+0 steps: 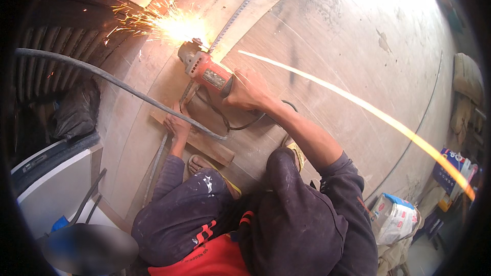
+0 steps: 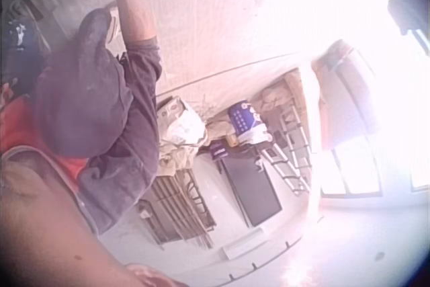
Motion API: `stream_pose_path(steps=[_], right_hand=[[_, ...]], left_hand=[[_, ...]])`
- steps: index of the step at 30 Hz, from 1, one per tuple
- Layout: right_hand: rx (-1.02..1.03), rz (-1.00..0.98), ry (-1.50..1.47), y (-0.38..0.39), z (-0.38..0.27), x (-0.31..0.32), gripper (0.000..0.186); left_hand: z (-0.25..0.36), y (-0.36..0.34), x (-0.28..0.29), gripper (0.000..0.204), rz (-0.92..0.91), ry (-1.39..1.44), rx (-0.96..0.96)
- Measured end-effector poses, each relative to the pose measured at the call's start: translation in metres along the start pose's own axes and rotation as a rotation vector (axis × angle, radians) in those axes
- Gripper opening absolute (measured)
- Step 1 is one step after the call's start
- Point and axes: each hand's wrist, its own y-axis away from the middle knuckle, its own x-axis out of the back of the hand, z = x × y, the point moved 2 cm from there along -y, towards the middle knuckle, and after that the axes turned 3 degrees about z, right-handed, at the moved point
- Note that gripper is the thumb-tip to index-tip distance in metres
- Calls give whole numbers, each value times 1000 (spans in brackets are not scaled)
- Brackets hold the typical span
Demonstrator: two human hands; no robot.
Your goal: The person uses an angle grinder to cut a long metal rod into shorter pieces. They position the rod on wooden supports, cut it while sparks fly, and then move the cut pieces aside.
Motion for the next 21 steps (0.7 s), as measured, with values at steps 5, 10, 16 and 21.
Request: stream_pose_path(steps=[5,10,16,21], right_hand=[[-36,-40,-68,2,-1,0,52],[-1,-4,17,-1,4,-4,52],[-42,-58,-25,0,-3,1,53],[0,-12,-15,1,-1,1,53]], left_hand=[[-3,1,0,28,-48,-48,29],[-2,1,-1,28,-32,-58,20],[-4,3,-2,27,-3,-52,-6],[-4,1,-3,27,-52,-69,18]])
